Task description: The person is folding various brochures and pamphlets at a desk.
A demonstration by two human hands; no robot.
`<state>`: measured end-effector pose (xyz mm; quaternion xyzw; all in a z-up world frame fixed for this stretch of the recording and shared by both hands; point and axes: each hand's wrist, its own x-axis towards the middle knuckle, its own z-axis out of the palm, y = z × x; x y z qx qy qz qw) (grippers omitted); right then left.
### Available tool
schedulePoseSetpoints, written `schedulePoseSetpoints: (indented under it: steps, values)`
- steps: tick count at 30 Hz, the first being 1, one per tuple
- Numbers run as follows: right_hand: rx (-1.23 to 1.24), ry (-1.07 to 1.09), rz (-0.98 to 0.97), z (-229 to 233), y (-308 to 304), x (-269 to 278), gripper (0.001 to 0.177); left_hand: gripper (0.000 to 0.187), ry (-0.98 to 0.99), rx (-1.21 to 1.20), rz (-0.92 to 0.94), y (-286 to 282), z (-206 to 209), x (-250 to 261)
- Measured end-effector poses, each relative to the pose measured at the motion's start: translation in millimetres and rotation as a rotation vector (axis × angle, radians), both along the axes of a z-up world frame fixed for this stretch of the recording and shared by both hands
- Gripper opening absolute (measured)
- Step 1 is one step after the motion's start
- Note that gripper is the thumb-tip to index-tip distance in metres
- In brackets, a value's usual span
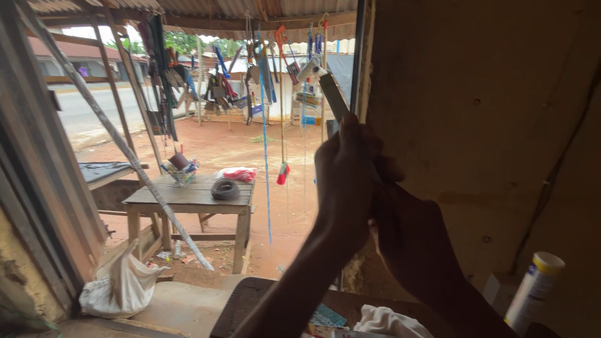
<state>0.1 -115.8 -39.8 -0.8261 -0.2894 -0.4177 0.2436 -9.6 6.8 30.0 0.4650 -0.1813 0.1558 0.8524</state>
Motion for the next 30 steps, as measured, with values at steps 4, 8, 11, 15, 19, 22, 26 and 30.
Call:
schedulePoseSetpoints:
  steps: [4, 8, 11, 15, 19, 22, 26, 30]
  values:
    - [-0.033, 0.031, -0.055, 2, -1, -5, 0.015, 0.049, -0.035, -0.028, -0.055, 7, -1, 8]
    - [-0.092, 0.091, -0.119, 7, 7, -9, 0.019, 0.043, -0.005, -0.244, -0.279, 13, 2, 10]
    - [-0.137, 0.130, -0.164, 9, 12, -13, 0.022, 0.043, 0.013, -0.354, -0.287, 21, -2, 27]
    - [-0.193, 0.189, -0.235, 12, 19, -17, 0.026, 0.040, -0.017, -0.437, -0.329, 28, -8, 41]
    - [-0.225, 0.227, -0.286, 14, 23, -19, 0.030, 0.041, 0.070, -0.475, -0.287, 33, -4, 42]
    - [-0.273, 0.273, -0.332, 10, 26, -20, 0.033, 0.041, 0.143, -0.506, -0.248, 34, -9, 49]
    - [-0.065, 0.384, -0.056, 0, 24, -14, 0.032, 0.042, 0.044, -0.587, -0.247, 37, -11, 59]
    - [-0.248, -0.192, 0.091, -2, 20, -7, 0.046, 0.043, 0.055, -0.578, -0.182, 43, -14, 62]
